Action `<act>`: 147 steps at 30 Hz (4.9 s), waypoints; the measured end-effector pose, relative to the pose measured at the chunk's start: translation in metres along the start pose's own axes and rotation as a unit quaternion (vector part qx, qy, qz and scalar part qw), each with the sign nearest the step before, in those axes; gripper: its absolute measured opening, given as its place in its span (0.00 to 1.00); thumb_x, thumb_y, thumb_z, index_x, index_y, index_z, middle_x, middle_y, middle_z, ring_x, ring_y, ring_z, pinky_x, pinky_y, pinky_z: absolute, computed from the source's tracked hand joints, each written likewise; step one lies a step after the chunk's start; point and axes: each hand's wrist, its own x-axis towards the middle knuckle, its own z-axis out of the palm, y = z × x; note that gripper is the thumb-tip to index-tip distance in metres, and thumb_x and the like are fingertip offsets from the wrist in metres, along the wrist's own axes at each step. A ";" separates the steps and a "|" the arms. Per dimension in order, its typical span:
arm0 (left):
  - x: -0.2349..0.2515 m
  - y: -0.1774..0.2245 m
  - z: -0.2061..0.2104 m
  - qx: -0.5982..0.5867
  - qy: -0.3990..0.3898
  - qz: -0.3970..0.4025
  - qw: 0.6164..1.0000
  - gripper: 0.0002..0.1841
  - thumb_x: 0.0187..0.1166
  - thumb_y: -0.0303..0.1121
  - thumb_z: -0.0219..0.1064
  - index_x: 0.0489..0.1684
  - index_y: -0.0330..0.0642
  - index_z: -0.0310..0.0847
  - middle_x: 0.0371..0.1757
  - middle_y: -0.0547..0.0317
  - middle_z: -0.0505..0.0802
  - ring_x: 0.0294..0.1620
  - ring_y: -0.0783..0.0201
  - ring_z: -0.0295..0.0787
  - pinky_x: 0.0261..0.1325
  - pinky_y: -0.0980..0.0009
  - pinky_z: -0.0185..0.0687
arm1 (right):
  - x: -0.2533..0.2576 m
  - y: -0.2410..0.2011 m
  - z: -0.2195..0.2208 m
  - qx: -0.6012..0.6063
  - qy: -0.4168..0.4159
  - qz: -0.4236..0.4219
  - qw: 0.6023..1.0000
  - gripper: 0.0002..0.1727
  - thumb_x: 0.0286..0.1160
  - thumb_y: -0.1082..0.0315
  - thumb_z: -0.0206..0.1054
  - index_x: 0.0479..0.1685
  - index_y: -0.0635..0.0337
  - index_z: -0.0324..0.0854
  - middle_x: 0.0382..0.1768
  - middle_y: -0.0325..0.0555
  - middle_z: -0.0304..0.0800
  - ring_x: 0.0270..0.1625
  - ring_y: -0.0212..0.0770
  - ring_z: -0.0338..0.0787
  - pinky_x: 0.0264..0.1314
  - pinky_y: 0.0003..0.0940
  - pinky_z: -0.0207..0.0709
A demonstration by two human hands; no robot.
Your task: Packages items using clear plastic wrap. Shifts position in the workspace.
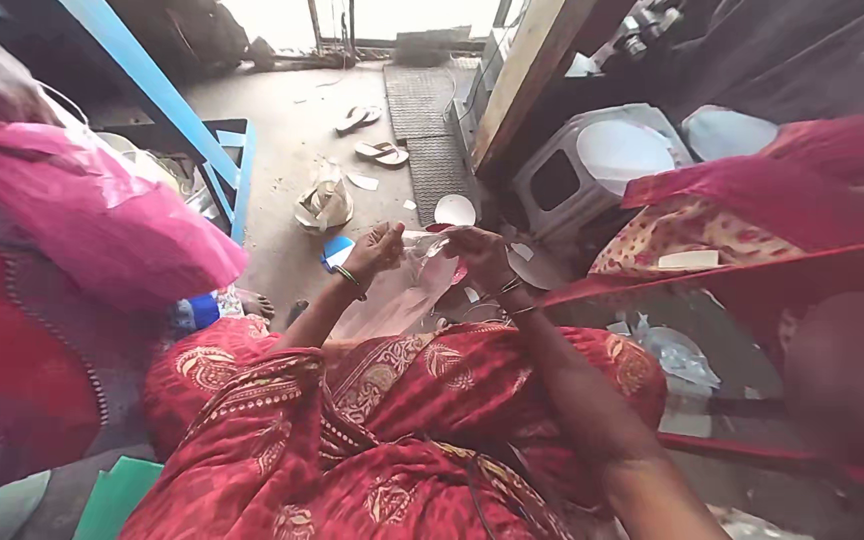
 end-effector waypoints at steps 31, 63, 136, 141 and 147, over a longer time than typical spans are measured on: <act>0.019 0.035 -0.068 -0.193 0.301 0.126 0.925 0.15 0.95 0.35 0.49 0.62 0.31 0.72 0.47 0.49 0.93 0.41 0.61 0.95 0.48 0.67 0.92 | -0.022 0.085 0.113 -0.181 -0.541 0.139 0.810 0.16 0.85 0.71 0.60 0.61 0.76 0.82 0.58 0.71 0.87 0.64 0.68 0.86 0.72 0.66 0.72; -0.021 0.023 -0.013 0.133 -0.119 0.042 0.983 0.11 0.90 0.31 0.58 0.50 0.33 0.83 0.28 0.66 0.91 0.23 0.78 0.84 0.32 0.79 0.82 | 0.029 -0.079 -0.009 -0.054 -0.121 -0.097 0.986 0.47 0.61 0.58 0.84 0.84 0.63 0.68 0.81 0.57 0.74 0.84 0.48 0.74 0.86 0.44 0.67; -0.016 0.023 -0.014 0.107 -0.028 0.104 0.988 0.12 0.90 0.31 0.56 0.52 0.34 0.83 0.27 0.68 0.85 0.27 0.75 0.83 0.37 0.73 0.86 | 0.019 -0.041 -0.019 0.144 -0.144 0.041 0.978 0.26 0.67 0.61 0.77 0.61 0.65 0.80 0.41 0.40 0.93 0.33 0.28 0.89 0.34 0.25 0.85; -0.014 0.058 -0.061 -0.031 0.176 0.119 0.977 0.08 0.93 0.38 0.54 0.48 0.48 0.77 0.26 0.74 0.80 0.26 0.77 0.79 0.39 0.75 0.85 | 0.021 -0.021 -0.030 0.167 -0.205 0.124 0.956 0.07 0.73 0.74 0.72 0.45 0.66 0.85 0.38 0.41 0.93 0.34 0.30 0.91 0.41 0.28 0.89; -0.018 0.068 -0.086 -0.119 0.308 0.075 0.941 0.09 0.92 0.42 0.55 0.43 0.54 0.77 0.20 0.75 0.72 0.21 0.75 0.72 0.37 0.75 0.81 | 0.023 -0.018 -0.035 0.273 -0.147 0.200 0.930 0.03 0.78 0.75 0.68 0.45 0.62 0.85 0.37 0.39 0.94 0.38 0.33 0.94 0.46 0.32 0.91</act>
